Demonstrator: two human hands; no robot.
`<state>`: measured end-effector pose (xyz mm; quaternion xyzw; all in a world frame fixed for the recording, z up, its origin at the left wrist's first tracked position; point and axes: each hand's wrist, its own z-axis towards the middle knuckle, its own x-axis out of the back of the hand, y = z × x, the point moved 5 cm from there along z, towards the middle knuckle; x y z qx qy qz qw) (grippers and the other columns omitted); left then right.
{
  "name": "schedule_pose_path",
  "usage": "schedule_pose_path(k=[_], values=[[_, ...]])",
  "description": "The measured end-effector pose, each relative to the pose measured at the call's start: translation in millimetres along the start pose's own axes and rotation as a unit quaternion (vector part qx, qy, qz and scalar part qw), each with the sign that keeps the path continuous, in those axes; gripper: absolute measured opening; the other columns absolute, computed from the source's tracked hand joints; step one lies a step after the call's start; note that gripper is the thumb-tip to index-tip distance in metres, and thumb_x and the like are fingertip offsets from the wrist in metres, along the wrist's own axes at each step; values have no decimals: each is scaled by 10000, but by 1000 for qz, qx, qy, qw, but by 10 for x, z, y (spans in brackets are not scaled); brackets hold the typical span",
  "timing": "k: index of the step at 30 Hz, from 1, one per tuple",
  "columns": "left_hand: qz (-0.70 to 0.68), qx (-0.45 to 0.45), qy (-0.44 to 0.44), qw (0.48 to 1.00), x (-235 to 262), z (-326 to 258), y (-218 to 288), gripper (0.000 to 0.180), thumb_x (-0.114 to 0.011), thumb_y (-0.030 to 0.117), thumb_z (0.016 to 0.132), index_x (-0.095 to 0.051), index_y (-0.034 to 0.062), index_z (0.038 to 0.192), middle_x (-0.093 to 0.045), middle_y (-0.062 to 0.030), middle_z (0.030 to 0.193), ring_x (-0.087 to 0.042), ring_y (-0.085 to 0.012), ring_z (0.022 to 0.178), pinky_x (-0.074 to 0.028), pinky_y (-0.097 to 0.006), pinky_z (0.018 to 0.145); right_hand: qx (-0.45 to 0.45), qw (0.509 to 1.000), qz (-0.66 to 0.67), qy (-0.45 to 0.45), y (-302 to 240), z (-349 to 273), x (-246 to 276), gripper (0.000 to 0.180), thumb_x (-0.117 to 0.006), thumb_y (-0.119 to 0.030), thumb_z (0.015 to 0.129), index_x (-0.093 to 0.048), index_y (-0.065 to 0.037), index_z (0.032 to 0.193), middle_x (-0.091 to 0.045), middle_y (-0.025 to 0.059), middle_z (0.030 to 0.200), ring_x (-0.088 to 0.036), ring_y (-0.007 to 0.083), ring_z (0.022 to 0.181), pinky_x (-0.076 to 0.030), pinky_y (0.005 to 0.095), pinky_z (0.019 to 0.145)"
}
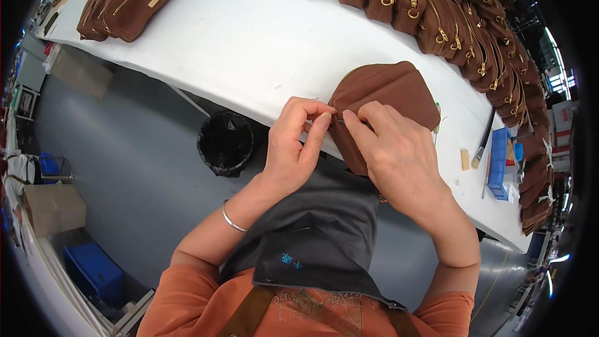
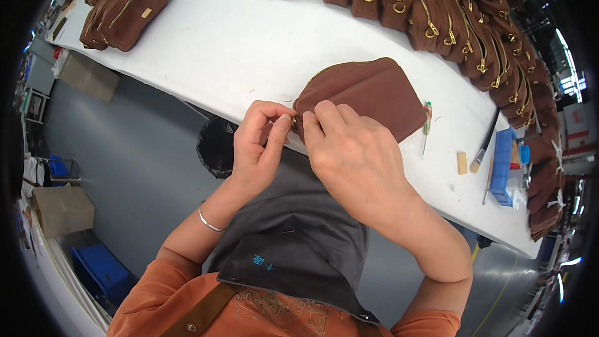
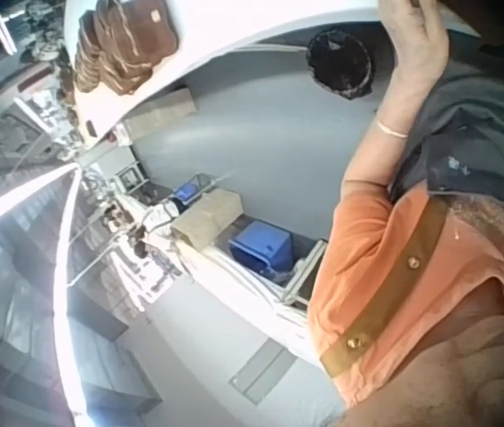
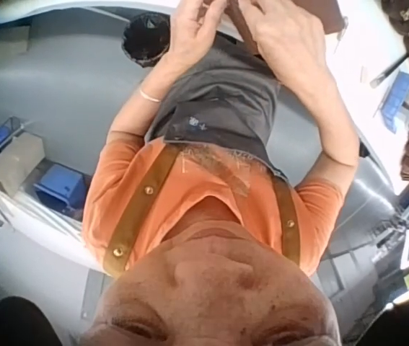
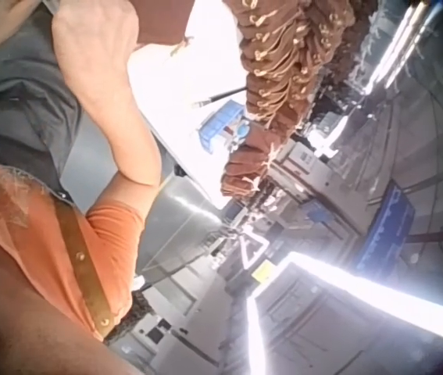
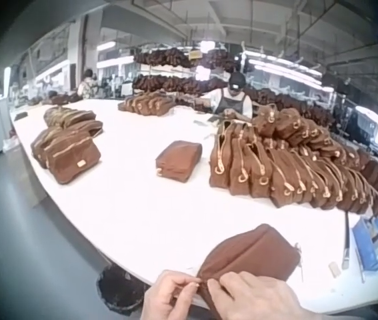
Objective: Trimming excess threads and marking brown leather bags at a finishing station.
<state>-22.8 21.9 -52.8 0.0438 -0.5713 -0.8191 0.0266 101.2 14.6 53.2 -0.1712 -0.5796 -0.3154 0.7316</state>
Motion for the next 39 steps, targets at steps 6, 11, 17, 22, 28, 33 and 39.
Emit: schedule_pose_path(k=[6,11,17,22,28,33,39], values=[[70,-90,-10,993,-31,24,89,91,-612,-6,904,-587,-9,991,-574,-78,953,-580,-121,725,-492,-232,643,7,999,-42,-19,-51,28,3,262,-637,-50,673,-615,29,922,-514,69,803,-577,178,750,-493,279,600],[87,-95,8,992,-53,29,105,110,-655,7,874,-575,12,950,-544,-90,903,-584,-168,688,-489,-275,609,15,997,-69,-20,-105,62,-1,217,-635,-52,658,-619,18,863,-502,66,785,-570,172,730,-488,274,586],[128,-103,-7,986,-102,54,92,108,-612,-22,875,-524,3,932,-510,-132,880,-557,-286,713,-466,-352,604,14,993,-111,-27,-172,94,-26,119,-641,-60,634,-616,-14,741,-493,54,743,-566,159,699,-473,262,548],[135,-113,-13,984,-102,58,105,112,-593,-26,876,-501,-2,935,-498,-146,877,-539,-325,734,-452,-381,619,-14,989,-125,-73,-211,105,-59,271,-635,-39,678,-615,38,937,-513,80,821,-579,190,737,-489,296,584],[136,-110,-16,984,-111,63,84,111,-594,-21,875,-496,-3,924,-501,-151,878,-539,-334,736,-451,-384,621,-18,990,-112,-85,-199,127,-55,194,-632,-35,696,-590,20,877,-506,85,809,-588,195,722,-494,300,574],[140,-112,-28,983,-121,79,73,106,-588,-11,885,-488,-4,920,-501,-161,879,-537,-339,730,-450,-384,621,-22,993,-110,-32,-161,102,-59,130,-655,-38,632,-603,-19,750,-515,63,755,-595,152,700,-506,267,544],[43,4,-9,999,-2,59,-20,71,-556,50,941,-503,2,942,-521,-111,826,-501,-193,654,-439,-307,607,-50,998,-29,-25,-79,-8,21,215,-648,-23,647,-616,6,858,-509,89,795,-603,202,708,-513,310,554]])
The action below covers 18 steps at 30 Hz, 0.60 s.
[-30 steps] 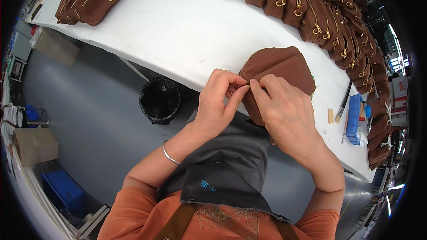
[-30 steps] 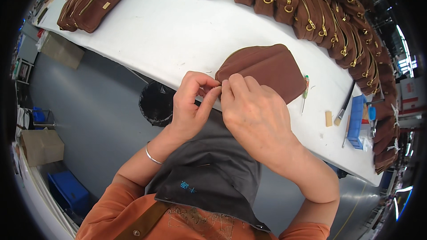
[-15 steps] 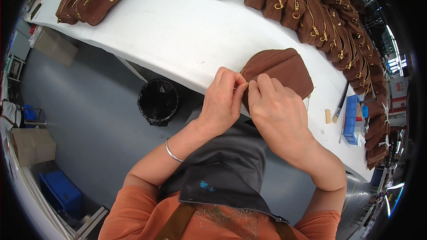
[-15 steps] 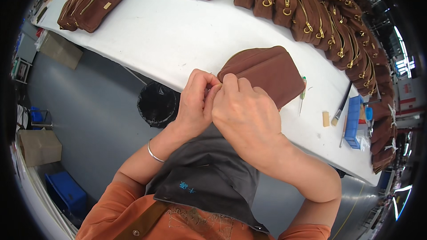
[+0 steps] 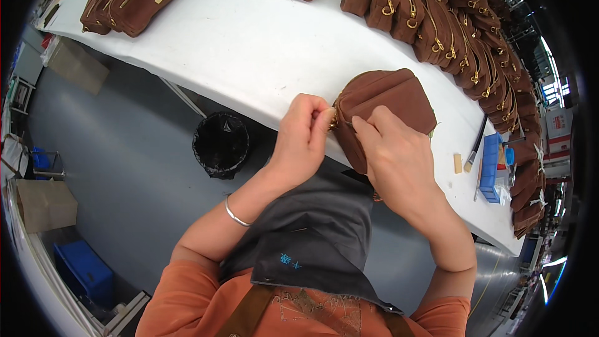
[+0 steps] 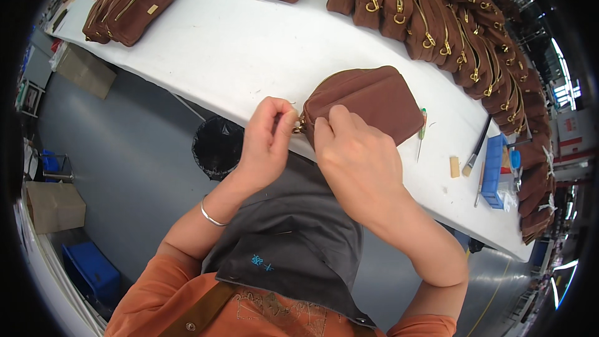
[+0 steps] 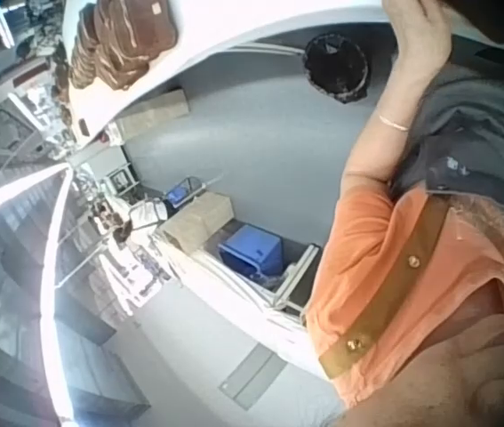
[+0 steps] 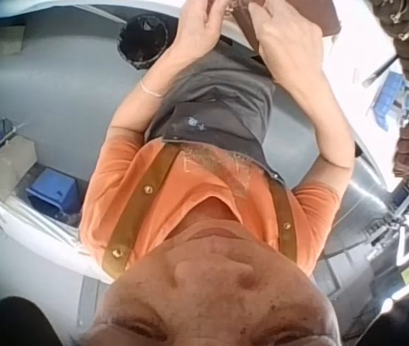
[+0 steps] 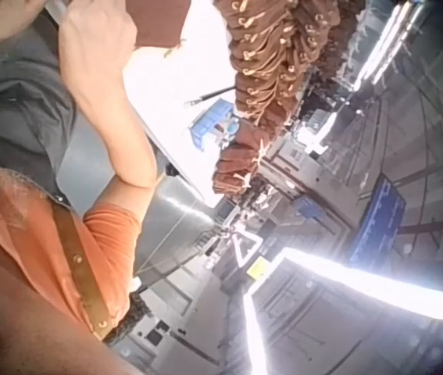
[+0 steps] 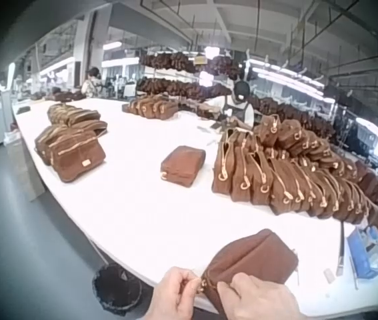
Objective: Trimming excess threads and marking brown leather bags at a finishing station.
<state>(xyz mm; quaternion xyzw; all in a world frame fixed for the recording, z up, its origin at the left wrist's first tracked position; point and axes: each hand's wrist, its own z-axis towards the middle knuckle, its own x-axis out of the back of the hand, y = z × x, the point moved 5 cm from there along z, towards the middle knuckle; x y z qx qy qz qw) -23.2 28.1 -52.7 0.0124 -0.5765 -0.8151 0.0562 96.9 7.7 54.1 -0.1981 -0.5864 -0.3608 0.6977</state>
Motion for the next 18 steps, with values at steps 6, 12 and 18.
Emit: schedule_pose_path(k=[6,12,18], values=[[149,39,87,984,770,-111,-220,258,-565,195,974,-551,-8,814,-509,-85,651,-448,-120,575,-401,-293,538,-97,988,120,25,214,-329,238,282,-674,-2,753,-658,-6,1034,-545,98,821,-621,257,705,-491,356,560],[283,-29,185,941,1197,-86,-10,95,-625,82,898,-633,0,947,-615,-90,925,-566,-157,754,-470,-302,630,-285,939,161,105,916,-906,49,267,-682,-13,816,-658,4,1081,-594,94,859,-568,182,678,-451,296,574],[108,4,76,991,785,253,-58,234,-609,74,900,-647,18,1124,-652,-99,1032,-612,-155,863,-501,-287,783,-458,869,141,124,1533,-1669,-716,273,-651,-106,876,-654,22,1117,-644,115,966,-586,176,760,-479,302,683]])
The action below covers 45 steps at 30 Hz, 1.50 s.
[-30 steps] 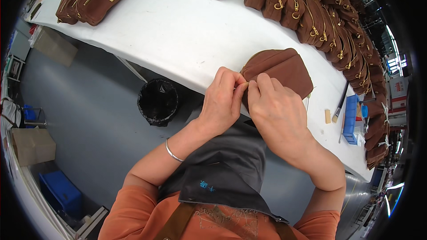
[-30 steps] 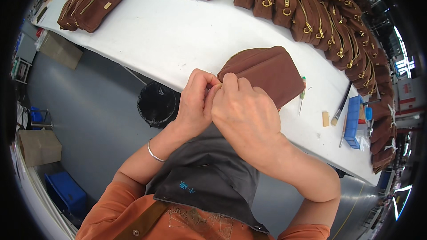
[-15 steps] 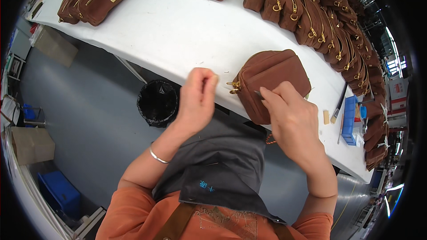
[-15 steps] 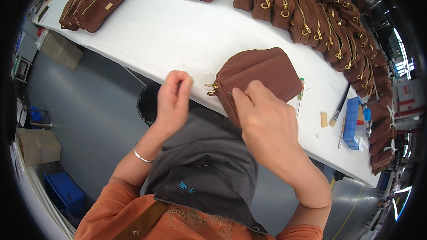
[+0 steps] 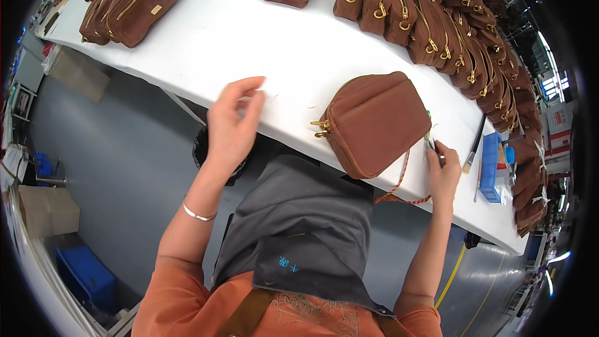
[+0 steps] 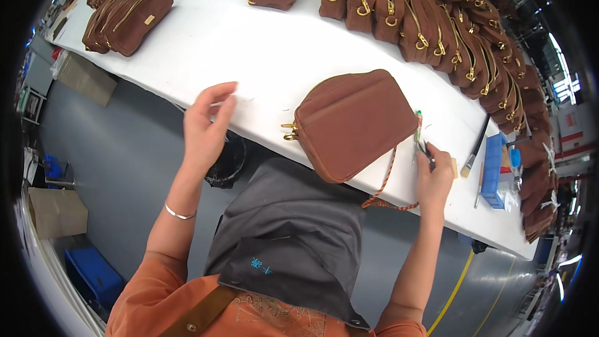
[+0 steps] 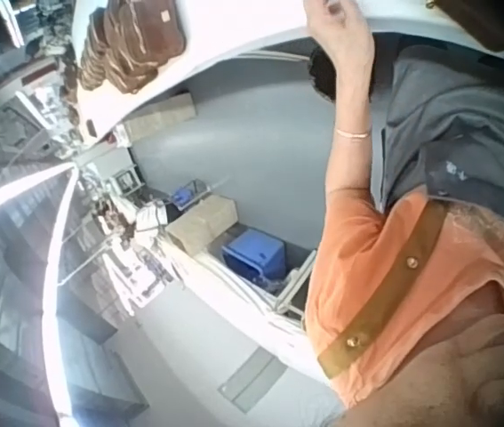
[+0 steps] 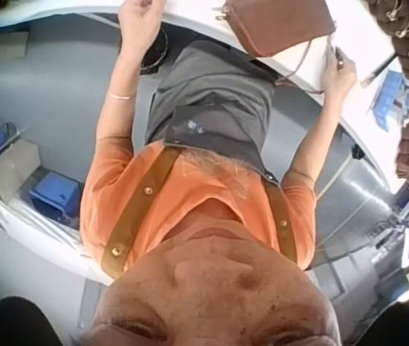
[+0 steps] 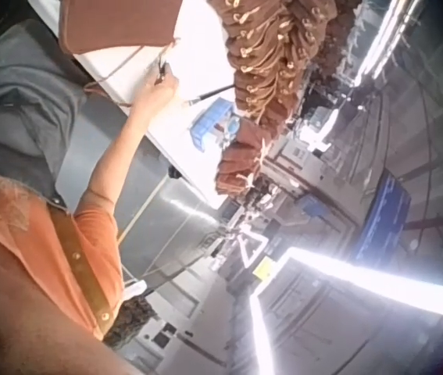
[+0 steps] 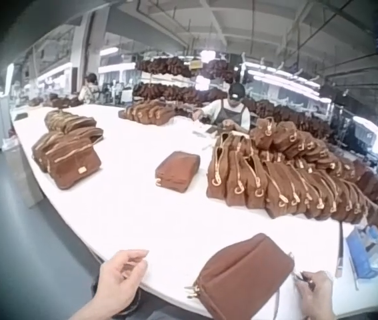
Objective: Trimming excess threads and marking brown leather bags at a finishing station.
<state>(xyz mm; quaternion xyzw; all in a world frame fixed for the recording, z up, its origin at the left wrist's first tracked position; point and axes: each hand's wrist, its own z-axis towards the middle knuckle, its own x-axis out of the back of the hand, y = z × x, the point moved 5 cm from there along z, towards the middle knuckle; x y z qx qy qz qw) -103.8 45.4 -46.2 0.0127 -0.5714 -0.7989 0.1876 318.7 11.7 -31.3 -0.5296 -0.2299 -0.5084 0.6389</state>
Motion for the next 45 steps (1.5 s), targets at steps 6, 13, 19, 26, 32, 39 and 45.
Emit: schedule_pose_path(k=[6,13,19,26,32,39,45], values=[[-63,48,-143,987,-517,191,151,210,-640,124,897,-667,18,1076,-657,-116,1018,-629,-192,842,-509,-308,766,66,996,-55,27,-292,17,-8,291,-622,-144,905,-645,14,1149,-619,176,1137,-599,298,1076,-462,362,927],[220,-102,-178,954,-630,99,151,100,-672,89,839,-645,3,883,-563,-134,841,-566,-278,843,-475,-364,765,78,994,15,71,-627,-47,86,282,-619,-124,918,-642,24,1157,-594,178,1183,-559,308,1119,-445,381,947],[305,-79,-101,944,-102,-50,186,130,-642,107,863,-591,3,805,-547,-145,829,-555,-323,846,-463,-401,726,85,991,77,64,-796,-33,65,258,-614,-106,920,-648,6,1150,-599,161,1178,-570,293,1103,-442,362,948],[321,92,105,937,1113,-257,-515,287,-629,265,915,-620,-14,850,-634,-142,753,-613,-282,695,-479,-381,644,65,985,149,51,-718,-54,2,249,-604,-137,937,-663,-46,1161,-620,87,1201,-594,180,1069,-462,274,835],[160,190,206,946,1279,3,-916,412,-571,382,960,-617,-19,882,-595,-47,715,-526,-116,653,-435,-265,614,51,982,171,62,-856,-52,-31,273,-607,-82,921,-639,-25,1186,-597,113,1212,-583,207,1096,-478,291,854],[393,174,132,893,1658,-92,-1576,369,-711,226,843,-567,45,1131,-590,-139,1061,-542,-247,989,-458,-370,837,14,968,245,43,-634,-92,-62,331,-601,-133,947,-585,-28,1261,-575,75,1239,-557,165,1092,-484,283,858],[530,156,188,812,1557,-195,-869,740,-742,225,823,-369,76,1445,-327,-212,1484,-331,-352,1356,-373,-484,1039,-96,904,416,-24,-642,-39,-196,449,-582,-179,962,-476,23,1349,-584,104,1216,-578,164,1031,-498,283,812]])
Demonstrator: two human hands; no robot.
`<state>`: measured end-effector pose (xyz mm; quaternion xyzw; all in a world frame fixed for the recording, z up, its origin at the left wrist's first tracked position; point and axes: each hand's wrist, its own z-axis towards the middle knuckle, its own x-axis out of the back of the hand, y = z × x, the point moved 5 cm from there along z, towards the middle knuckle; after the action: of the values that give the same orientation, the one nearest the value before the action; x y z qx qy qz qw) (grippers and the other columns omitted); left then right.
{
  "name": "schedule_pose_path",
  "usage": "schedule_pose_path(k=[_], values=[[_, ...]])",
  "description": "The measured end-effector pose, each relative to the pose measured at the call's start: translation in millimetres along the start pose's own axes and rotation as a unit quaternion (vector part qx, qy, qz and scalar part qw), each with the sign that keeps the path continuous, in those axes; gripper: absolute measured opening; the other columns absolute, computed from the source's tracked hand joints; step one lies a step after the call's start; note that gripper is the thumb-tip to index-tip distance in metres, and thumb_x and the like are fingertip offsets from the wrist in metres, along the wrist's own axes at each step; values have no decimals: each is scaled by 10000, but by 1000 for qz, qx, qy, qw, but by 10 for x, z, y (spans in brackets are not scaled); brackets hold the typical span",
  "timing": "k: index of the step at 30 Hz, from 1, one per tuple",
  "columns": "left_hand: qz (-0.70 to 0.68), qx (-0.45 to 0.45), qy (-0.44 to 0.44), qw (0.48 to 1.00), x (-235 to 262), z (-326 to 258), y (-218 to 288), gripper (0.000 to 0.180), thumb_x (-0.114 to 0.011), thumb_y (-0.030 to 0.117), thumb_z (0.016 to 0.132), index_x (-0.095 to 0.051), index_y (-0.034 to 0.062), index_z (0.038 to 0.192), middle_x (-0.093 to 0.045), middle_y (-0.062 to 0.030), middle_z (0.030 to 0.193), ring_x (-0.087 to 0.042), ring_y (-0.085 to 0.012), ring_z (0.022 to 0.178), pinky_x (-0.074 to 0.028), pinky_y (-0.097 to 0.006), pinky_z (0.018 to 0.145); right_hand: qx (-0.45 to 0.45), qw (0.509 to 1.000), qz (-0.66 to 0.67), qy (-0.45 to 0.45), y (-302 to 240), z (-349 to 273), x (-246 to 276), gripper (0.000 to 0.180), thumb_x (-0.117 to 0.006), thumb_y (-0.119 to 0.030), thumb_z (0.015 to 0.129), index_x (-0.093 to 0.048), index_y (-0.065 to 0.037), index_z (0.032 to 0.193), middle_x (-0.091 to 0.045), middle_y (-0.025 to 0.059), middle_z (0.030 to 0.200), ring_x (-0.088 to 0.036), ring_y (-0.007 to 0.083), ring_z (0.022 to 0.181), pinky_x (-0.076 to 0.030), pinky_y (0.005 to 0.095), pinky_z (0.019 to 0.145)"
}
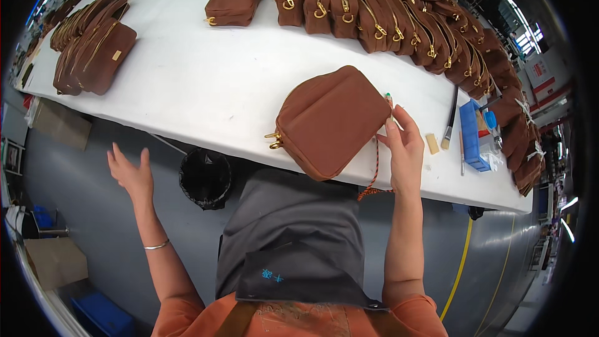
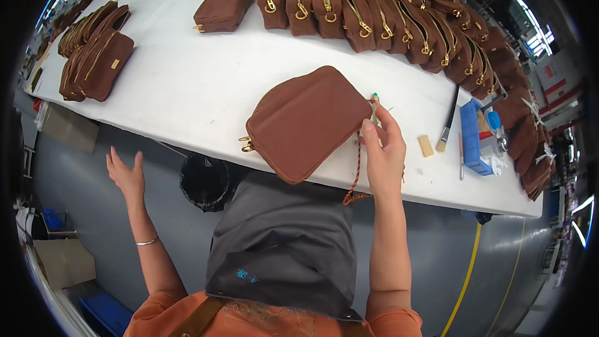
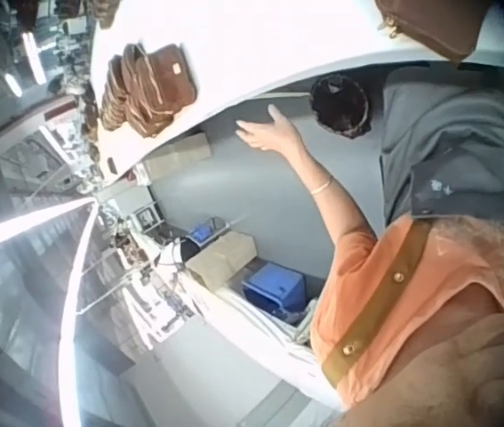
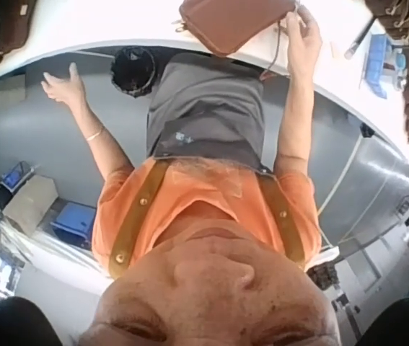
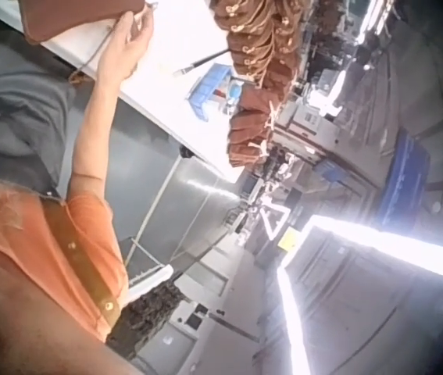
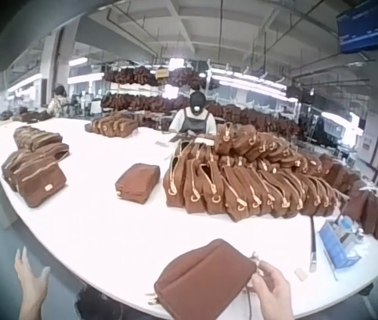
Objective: Trimming excess threads and marking brown leather bags at a finishing station.
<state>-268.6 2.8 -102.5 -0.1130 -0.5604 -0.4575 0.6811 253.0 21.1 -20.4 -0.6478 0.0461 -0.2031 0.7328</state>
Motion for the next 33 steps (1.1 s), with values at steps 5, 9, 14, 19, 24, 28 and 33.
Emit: schedule_pose_path(k=[5,9,14,19,24,28,33], values=[[-386,-185,-99,898,457,-126,1408,391,-634,172,920,-575,2,1267,-636,-127,1181,-611,-203,1064,-456,-324,943,-49,995,89,-3,126,76,-74,509,-553,-208,985,-395,50,1394,-565,104,1237,-572,139,1036,-493,280,824],[-578,-189,-377,699,222,-579,2286,426,-630,207,938,-548,-33,1281,-632,-140,1179,-599,-165,1063,-481,-289,911,-42,995,88,-17,110,59,-152,492,-535,-220,990,-411,27,1398,-583,84,1213,-571,143,1094,-505,324,882],[-593,-64,-557,579,199,-978,2845,479,-632,225,944,-505,-59,1308,-637,-127,1164,-609,-142,1048,-496,-273,903,-30,989,138,-46,21,-43,-204,474,-552,-161,983,-400,57,1376,-553,109,1233,-553,172,1116,-464,317,958],[-617,-72,-658,426,524,-1070,2909,449,-691,133,887,-547,-34,1277,-656,-106,1138,-625,-141,1020,-519,-298,903,47,983,173,-45,-276,-110,-144,495,-587,-116,958,-400,62,1380,-517,138,1321,-511,199,1201,-408,321,1026],[-641,-135,-620,431,755,-1027,2904,482,-742,53,820,-567,-19,1263,-661,-73,1136,-626,-131,1009,-516,-291,900,98,970,214,-60,-600,-82,-247,543,-634,-72,919,-395,67,1387,-498,150,1351,-501,198,1219,-410,316,1022],[-624,-253,-572,468,1038,-916,2923,521,-762,33,783,-563,-35,1259,-657,-60,1133,-610,-128,1012,-485,-288,917,129,952,265,-83,-860,-48,-203,584,-659,-15,877,-392,68,1389,-461,162,1398,-481,220,1257,-417,324,1026],[-533,-353,-471,607,1010,-826,2993,511,-806,36,732,-587,-37,1188,-658,-30,1049,-584,-91,947,-469,-253,872,253,944,191,-91,-963,-74,-219,626,-698,32,828,-404,75,1378,-434,176,1422,-472,251,1271,-429,358,1027]])
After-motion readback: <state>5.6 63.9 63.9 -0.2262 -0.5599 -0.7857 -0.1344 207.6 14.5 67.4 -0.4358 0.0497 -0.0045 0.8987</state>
